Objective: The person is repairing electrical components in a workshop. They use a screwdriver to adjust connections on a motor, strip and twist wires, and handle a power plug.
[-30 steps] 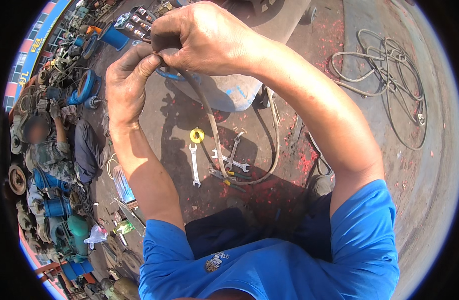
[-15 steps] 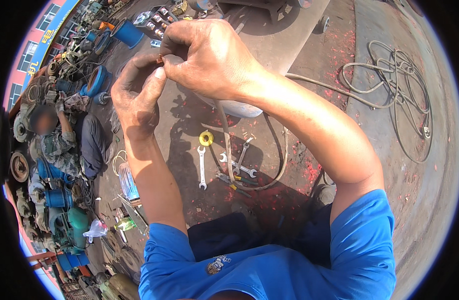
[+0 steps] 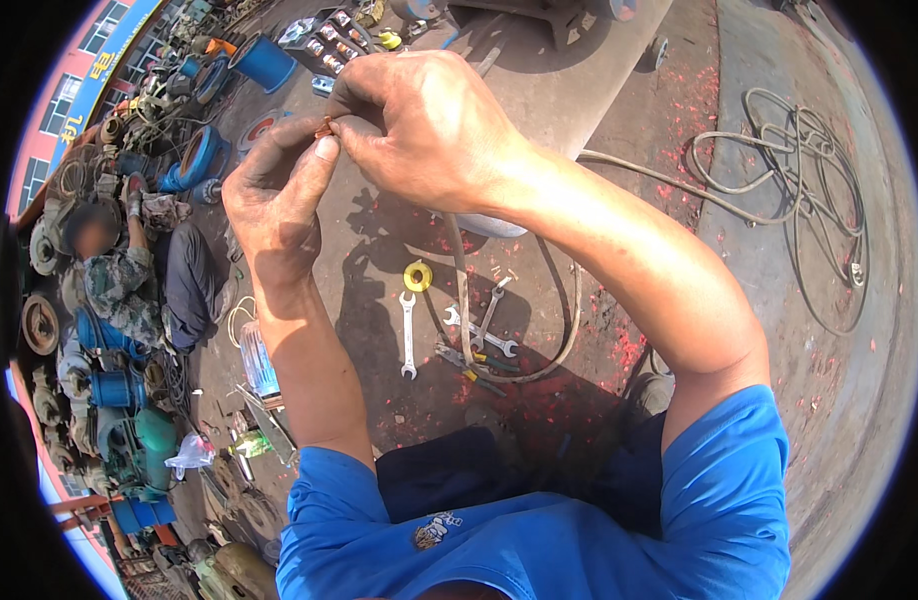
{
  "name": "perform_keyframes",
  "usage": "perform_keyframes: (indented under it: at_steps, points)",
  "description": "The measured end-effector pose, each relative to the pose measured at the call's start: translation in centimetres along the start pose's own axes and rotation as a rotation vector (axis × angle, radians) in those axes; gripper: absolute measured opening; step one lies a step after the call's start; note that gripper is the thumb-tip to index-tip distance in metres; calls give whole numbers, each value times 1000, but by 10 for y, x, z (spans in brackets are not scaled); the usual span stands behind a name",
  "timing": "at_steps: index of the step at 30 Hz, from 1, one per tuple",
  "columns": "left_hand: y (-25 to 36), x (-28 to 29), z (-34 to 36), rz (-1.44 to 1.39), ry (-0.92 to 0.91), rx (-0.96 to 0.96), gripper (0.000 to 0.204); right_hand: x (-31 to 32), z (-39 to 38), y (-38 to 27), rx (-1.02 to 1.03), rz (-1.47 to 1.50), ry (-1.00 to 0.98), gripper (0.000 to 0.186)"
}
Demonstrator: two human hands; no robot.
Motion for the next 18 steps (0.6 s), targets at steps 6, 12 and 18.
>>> perform_keyframes:
  at_steps: [6, 12, 18]
  points:
    - [-2, 0, 0, -32, 4, -4, 20, -1, -1, -1, 21, -31, 9, 19]
    - [0, -2, 0, 38, 33, 3, 18, 0, -2, -4, 119, -65, 53, 20]
    - [1, 0, -3, 81, 104, 30, 11, -1, -7, -5, 142, -33, 104, 19]
Point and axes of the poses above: each hand's wrist, its own z-axis towards the middle knuckle, its own x-axis out of the back of the hand, y = z × x, the point moved 7 cm from there along z, towards the middle knuckle, and after that the axes turned 5 degrees about -x, right-handed, at the moved point
